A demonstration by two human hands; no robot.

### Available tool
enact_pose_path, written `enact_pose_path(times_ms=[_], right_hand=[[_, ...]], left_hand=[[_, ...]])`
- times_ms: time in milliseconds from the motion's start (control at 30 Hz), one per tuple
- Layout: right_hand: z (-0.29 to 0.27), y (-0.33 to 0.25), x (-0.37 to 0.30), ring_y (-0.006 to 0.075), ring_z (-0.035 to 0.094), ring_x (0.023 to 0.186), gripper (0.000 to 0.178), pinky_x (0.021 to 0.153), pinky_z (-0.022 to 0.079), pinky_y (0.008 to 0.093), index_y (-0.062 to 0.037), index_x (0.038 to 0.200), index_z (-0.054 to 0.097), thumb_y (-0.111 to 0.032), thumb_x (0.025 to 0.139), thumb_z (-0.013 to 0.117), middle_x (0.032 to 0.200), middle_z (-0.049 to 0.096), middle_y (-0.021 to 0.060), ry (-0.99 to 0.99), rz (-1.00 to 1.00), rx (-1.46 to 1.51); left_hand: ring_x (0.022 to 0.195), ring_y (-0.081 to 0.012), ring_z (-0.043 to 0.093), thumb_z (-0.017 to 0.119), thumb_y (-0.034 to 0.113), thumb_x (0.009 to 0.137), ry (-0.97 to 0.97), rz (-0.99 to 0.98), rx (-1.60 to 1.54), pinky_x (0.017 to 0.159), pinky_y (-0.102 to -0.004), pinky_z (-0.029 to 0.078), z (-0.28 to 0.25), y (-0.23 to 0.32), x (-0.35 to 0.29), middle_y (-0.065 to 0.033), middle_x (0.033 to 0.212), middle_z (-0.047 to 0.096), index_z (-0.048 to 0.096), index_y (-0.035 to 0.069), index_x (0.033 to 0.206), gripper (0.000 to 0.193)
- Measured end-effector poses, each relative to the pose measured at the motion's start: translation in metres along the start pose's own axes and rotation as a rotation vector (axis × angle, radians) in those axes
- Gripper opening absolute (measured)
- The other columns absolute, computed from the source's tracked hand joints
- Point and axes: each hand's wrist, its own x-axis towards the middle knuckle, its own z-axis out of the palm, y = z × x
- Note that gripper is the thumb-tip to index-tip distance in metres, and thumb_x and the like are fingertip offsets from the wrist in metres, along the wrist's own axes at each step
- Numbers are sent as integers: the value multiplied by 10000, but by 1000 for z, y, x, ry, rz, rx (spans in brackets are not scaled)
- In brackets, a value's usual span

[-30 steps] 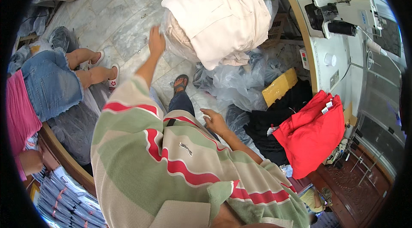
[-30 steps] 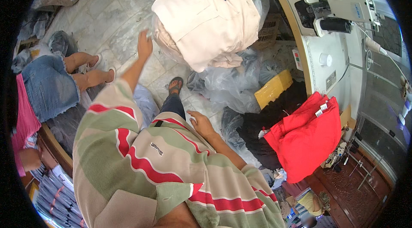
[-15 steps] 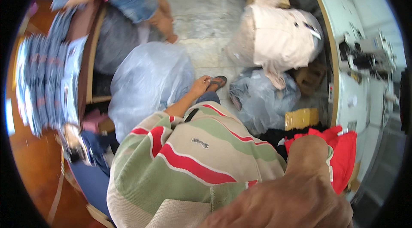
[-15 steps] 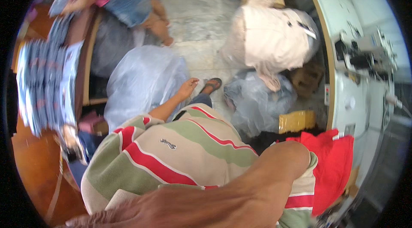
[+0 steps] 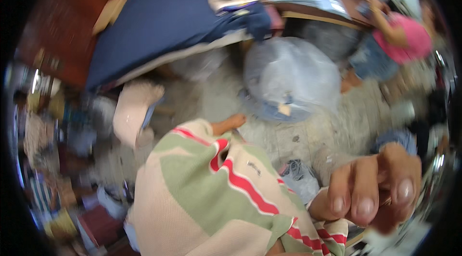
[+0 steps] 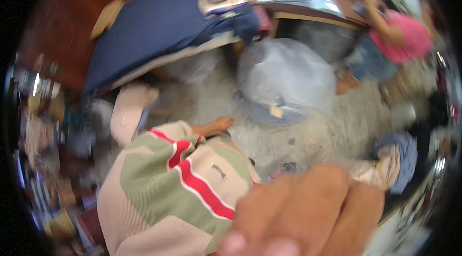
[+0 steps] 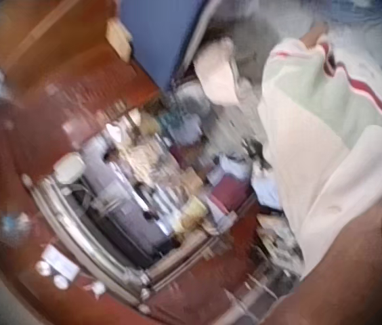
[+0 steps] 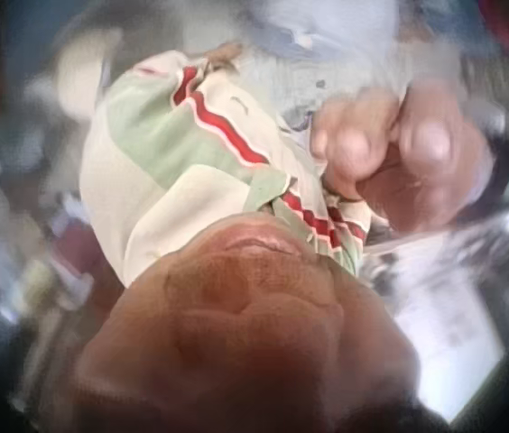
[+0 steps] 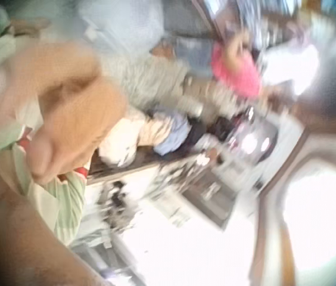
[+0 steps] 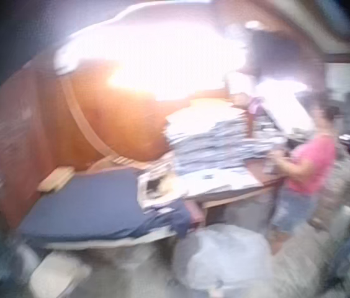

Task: The person irons a shirt on a padded board, smoothing out the fabric with their hands and pressing the iron over the collar, sleeves, and body of the garment.

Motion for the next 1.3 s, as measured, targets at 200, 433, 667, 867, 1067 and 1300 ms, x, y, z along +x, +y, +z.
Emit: enact_pose_path(times_ms=[200, 433, 667, 867, 1067, 1300], right_hand=[[89, 108, 86, 330, 575, 770, 232, 677, 507, 432, -20, 843, 529, -225, 919, 450, 1000, 540, 197, -19, 991, -87], [-26, 301, 79, 279, 539, 997, 234, 798, 438, 388, -108, 1093, 536, -239, 902, 499, 1215, 485, 128, -169, 623, -217], [-217, 328, -218, 130, 542, 781, 248, 687, 439, 237, -8, 1070, 567, -171, 887, 533, 976, 588, 60, 714, 1286, -966], [-200, 353, -201, 164, 565, 855, 357, 700, 453, 287, -38, 1142, 542, -261, 865, 565, 1055, 579, 55, 477, 1853, -1156], [-145, 512, -11, 177, 563, 936, 383, 783, 418, 293, -48, 1158, 536, -298, 870, 569, 1061, 583, 42, 351, 1417, -1160], [-149, 583, 19, 157, 577, 894, 298, 758, 444, 284, -32, 1128, 553, -156, 858, 559, 1061, 594, 62, -404, 1426, -1157]], left_hand=[[927, -268, 604, 541, 259, 805, 62, -444, -269, 805, -369, 463, -18, -97, -151, -143, 988, 640, 623, 85, 1017, 286], [966, -305, 591, 506, 262, 805, 435, -902, -404, 810, -421, 454, -28, -289, -290, -163, 969, 631, 646, 102, 956, 261], [1026, -292, 541, 571, 280, 788, 843, -1289, 8, 821, -490, 435, -109, -384, -365, -124, 1139, 539, 541, 71, 1105, 381], [890, -293, 598, 495, 167, 818, 634, -877, -102, 783, -404, 461, -93, -478, -431, -118, 966, 612, 559, 77, 994, 207], [936, -321, 575, 455, 204, 881, 776, -827, -374, 788, -398, 439, -146, -491, -469, -152, 961, 612, 508, 59, 996, 192], [942, -331, 588, 536, 294, 826, 941, -1363, -752, 814, -414, 451, -158, -503, -389, -172, 972, 619, 575, 59, 1007, 299]])
